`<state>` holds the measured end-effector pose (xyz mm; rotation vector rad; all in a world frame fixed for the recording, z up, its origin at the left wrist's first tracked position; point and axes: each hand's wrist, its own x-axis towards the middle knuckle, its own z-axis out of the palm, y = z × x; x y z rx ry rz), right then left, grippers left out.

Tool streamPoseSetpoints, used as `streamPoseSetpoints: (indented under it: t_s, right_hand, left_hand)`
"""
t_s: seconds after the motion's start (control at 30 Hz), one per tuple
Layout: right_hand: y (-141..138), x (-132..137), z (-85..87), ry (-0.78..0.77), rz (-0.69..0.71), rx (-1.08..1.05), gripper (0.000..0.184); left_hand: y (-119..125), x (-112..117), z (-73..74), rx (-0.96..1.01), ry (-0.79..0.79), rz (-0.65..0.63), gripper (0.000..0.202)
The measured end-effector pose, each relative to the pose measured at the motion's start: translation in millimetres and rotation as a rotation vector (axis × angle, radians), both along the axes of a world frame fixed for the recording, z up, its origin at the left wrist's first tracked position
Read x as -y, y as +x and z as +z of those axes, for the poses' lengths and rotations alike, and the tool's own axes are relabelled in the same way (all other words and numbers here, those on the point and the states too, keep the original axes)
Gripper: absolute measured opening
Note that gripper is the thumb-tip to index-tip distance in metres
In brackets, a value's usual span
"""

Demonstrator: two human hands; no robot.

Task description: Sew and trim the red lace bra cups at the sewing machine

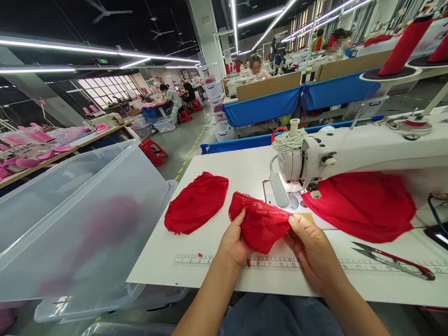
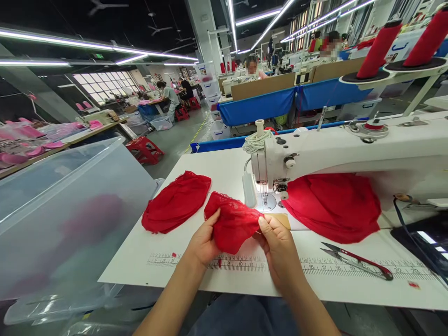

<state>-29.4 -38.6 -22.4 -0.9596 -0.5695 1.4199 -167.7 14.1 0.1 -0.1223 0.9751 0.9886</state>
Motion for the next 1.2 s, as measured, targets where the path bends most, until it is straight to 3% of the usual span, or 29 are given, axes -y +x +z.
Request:
streamPoseSetpoints:
  t_s: [0.23, 0.5, 0.67, 0.97, 1.2]
  right_hand:
    - [-7.4, -4.6, -8.0, -0.049, -0.097, -0.186, 0.031]
    - [-6.1, 1.9, -4.7, 0.071, 0.003, -0.009, 0.027]
    - [-6.7, 3.3, -6.5, 0.005, -0.073, 0.096, 0.027]
    - [-4.9, 5.0, -1.1, -0.019, -0.063, -0.072, 0.031]
    - [-5.0, 4.4, -3.5, -0.082, -0.105, 0.045, 0.037]
  left_hand:
    - [4.1, -0.4, -3.7, -0.037, 0.071, 0.078, 0.009]
    - [7.3, 3.8, -2.1, -0.045, 0.081, 0.114, 0.009]
    - [6.9, 1.8, -6.0, -0.045, 0.085, 0.148, 0.004]
    - [7.2, 2.6, -4.4, -0.075, 0.103, 0.106, 0.008]
    - [8.9, 5.7, -3.1, -0.054, 0.121, 0.1, 0.01]
